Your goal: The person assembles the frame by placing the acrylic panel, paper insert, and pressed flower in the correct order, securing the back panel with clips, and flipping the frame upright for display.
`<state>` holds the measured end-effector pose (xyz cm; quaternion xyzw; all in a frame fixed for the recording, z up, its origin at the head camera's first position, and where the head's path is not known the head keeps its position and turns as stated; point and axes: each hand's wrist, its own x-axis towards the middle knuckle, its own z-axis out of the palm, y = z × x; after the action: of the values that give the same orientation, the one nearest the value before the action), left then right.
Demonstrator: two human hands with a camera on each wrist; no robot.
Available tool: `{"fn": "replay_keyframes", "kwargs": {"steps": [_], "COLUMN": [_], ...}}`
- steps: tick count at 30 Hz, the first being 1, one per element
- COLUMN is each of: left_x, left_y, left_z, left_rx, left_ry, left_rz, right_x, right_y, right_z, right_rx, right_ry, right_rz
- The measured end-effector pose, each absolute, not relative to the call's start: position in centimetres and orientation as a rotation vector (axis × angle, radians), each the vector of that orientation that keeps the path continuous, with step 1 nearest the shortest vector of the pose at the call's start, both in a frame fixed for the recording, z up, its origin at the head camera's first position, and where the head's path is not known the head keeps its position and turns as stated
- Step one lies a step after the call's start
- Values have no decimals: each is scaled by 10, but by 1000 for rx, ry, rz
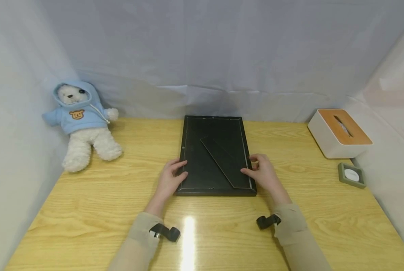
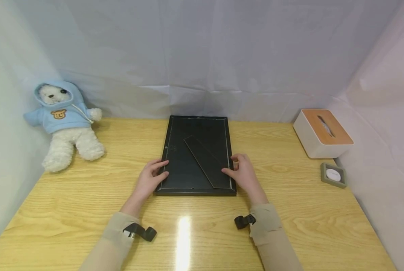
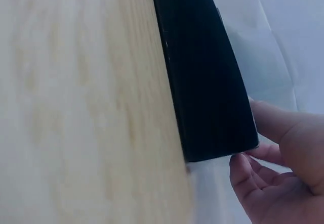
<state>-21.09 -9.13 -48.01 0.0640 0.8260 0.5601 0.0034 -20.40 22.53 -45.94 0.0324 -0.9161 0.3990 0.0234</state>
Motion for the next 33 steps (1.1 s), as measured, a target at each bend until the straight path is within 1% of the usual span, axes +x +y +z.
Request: {"fn": "replay_keyframes", "kwargs": {"steps": [6,17,25,33], "left_x": [-212,-214,-214,-213], "left_y": [-91,-94,-92,-92], "left_z": [-480,-476,-475,-473], "left_rx": [244,295,288,290], "left_ry": [2631,2587,2589,2597], "left_rz": [1664,1587,1582,1560], "right_x": [-198,-186,-183,-183], "right_y": [227,224,222,223], "right_z": [-467,-486,-489,-491], "right_rx": [39,74,44,88], "right_ry": [-2783,-2516,-2461,-2463], "right_rz": [1236,1335,1349,1289]}}
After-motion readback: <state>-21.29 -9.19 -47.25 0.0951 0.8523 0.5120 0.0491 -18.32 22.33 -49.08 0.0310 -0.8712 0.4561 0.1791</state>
